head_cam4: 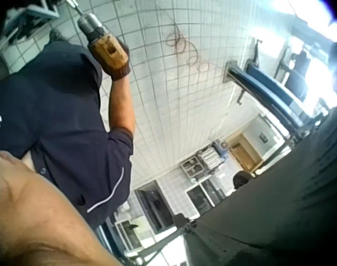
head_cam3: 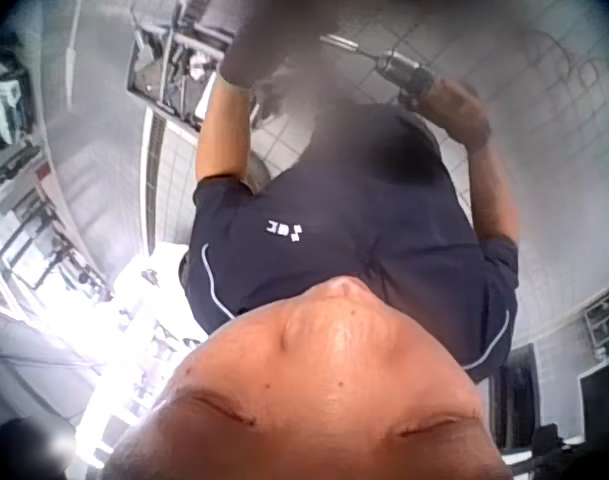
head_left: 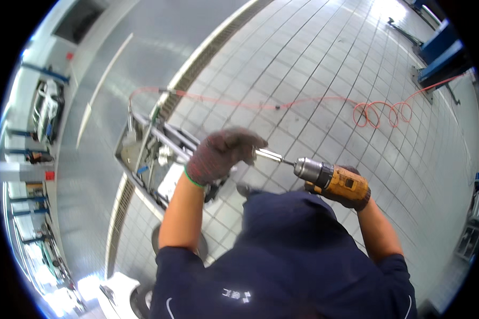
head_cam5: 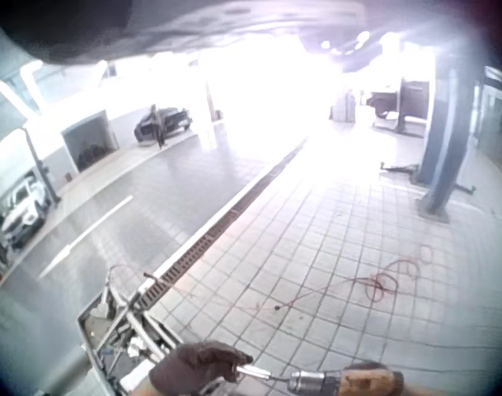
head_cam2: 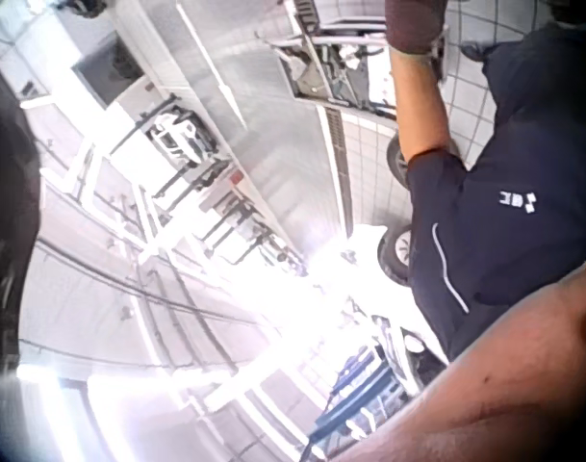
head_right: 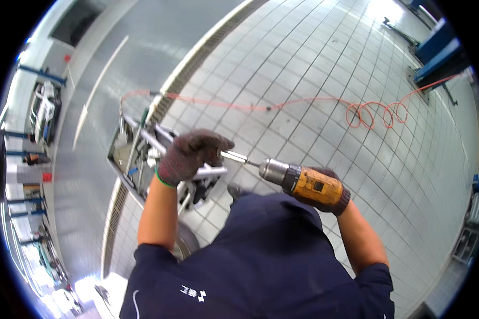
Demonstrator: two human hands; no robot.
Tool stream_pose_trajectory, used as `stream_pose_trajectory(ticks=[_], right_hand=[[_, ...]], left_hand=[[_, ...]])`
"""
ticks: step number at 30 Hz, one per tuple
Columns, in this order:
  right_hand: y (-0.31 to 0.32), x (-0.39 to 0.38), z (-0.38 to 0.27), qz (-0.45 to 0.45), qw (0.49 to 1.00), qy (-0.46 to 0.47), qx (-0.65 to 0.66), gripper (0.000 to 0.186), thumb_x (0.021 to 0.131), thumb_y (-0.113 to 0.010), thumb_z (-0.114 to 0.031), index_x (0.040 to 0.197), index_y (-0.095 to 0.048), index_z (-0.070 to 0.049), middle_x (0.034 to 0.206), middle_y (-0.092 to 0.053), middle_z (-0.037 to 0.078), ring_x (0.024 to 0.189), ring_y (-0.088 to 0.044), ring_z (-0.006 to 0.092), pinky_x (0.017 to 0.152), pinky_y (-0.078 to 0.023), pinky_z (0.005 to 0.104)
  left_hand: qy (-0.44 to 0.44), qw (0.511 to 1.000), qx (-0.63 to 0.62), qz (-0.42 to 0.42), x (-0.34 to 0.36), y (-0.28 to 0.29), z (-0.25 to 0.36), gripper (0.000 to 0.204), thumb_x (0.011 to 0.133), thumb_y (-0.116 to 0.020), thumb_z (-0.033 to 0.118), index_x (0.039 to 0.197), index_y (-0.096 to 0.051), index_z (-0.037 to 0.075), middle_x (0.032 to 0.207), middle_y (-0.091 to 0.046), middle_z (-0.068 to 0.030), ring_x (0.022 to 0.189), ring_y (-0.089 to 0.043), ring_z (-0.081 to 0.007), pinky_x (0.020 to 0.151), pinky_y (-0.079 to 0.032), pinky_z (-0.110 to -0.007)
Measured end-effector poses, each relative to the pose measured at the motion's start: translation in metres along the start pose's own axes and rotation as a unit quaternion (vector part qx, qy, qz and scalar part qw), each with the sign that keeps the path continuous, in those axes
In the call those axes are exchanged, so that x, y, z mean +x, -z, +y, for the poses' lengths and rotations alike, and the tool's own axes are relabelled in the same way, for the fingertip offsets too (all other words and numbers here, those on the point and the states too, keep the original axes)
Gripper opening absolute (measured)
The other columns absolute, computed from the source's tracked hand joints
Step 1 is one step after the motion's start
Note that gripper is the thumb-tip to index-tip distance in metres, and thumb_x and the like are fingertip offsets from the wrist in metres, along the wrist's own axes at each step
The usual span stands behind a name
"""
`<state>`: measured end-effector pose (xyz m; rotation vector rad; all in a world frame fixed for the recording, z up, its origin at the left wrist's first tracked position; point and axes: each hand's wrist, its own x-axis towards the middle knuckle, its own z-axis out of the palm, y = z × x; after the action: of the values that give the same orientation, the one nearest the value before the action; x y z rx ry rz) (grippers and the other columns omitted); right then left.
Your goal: The person uses a cordless impact wrench to tighten bolts on the underside of a car. They repeatedly walk to a nearby tool cart to pick up bolts and attach them to the wrench before returning to the car to install them.
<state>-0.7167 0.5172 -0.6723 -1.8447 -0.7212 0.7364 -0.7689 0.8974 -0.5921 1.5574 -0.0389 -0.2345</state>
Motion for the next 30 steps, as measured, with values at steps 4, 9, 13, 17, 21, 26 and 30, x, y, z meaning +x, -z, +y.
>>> stream_pose_trajectory(ticks=[4,9,13,17,21,26,30], right_hand=[[0.090,-0.039,0.000,0.019,0.994,0.033,-0.107,0.032,0.088,-0.080,-0.016,0.117,-0.068,-0.011,0.103,-0.071,0.004,0.093,-0.070,0.0191,0.083,-0.057,0.0307],[0.141,-0.049,0.044,0.159,0.969,0.114,0.150,0.038,0.089,-0.081,-0.027,0.121,-0.066,-0.013,0.106,-0.071,0.002,0.096,-0.070,0.0186,0.084,-0.057,0.0320],[0.162,-0.026,0.019,0.297,0.915,0.237,0.135,0.041,0.088,-0.082,-0.024,0.123,-0.065,-0.009,0.109,-0.072,0.004,0.091,-0.071,0.0160,0.079,-0.059,0.0318],[0.205,0.005,-0.010,0.258,0.790,0.434,0.348,0.032,0.096,-0.072,-0.013,0.124,-0.062,0.000,0.106,-0.071,0.011,0.088,-0.072,0.0169,0.075,-0.061,0.0280],[0.266,0.029,-0.020,0.151,0.684,0.508,0.501,0.028,0.104,-0.060,-0.007,0.130,-0.057,0.004,0.116,-0.066,0.017,0.099,-0.072,0.0202,0.080,-0.064,0.0281],[0.346,0.069,-0.004,0.182,0.667,0.544,0.475,0.034,0.102,-0.060,-0.004,0.135,-0.053,0.003,0.126,-0.063,0.019,0.109,-0.070,0.0230,0.088,-0.063,0.0321],[0.429,0.108,-0.004,0.268,0.701,0.465,0.469,0.038,0.095,-0.072,-0.003,0.130,-0.058,-0.004,0.119,-0.067,0.011,0.111,-0.067,0.0180,0.094,-0.055,0.0304]], left_hand=[[-0.025,0.995,0.044,-0.089,0.069,-0.066,0.033,0.026,0.098,-0.060,-0.009,0.120,-0.070,0.000,0.116,-0.076,-0.0119,0.088,-0.072,-0.0161,0.077,-0.061,-0.031],[-0.084,0.996,-0.038,-0.018,0.161,-0.147,0.095,0.017,0.103,-0.062,0.005,0.119,-0.066,0.001,0.111,-0.074,-0.0190,0.089,-0.074,-0.0237,0.076,-0.067,-0.038],[-0.174,0.979,-0.086,-0.062,0.225,-0.192,0.161,0.028,0.104,-0.065,0.028,0.122,-0.064,0.006,0.112,-0.073,-0.0176,0.080,-0.076,-0.0241,0.068,-0.066,-0.037],[-0.240,0.950,-0.103,-0.171,0.269,-0.234,0.233,0.044,0.105,-0.061,0.037,0.136,-0.059,0.006,0.117,-0.071,-0.0201,0.081,-0.076,-0.0328,0.064,-0.064,-0.042],[-0.243,0.929,-0.132,-0.247,0.321,-0.266,0.282,0.055,0.107,-0.054,0.043,0.146,-0.052,0.005,0.124,-0.068,-0.0242,0.085,-0.075,-0.0293,0.066,-0.062,-0.037],[-0.254,0.916,-0.131,-0.282,0.389,-0.297,0.319,0.068,0.107,-0.049,0.052,0.154,-0.042,0.003,0.129,-0.066,-0.0258,0.086,-0.075,-0.0267,0.071,-0.062,-0.036],[-0.337,0.915,0.204,-0.082,0.487,-0.267,0.341,0.068,0.101,-0.068,0.041,0.152,-0.046,0.001,0.136,-0.063,-0.0231,0.109,-0.070,-0.0279,0.090,-0.059,-0.037]])
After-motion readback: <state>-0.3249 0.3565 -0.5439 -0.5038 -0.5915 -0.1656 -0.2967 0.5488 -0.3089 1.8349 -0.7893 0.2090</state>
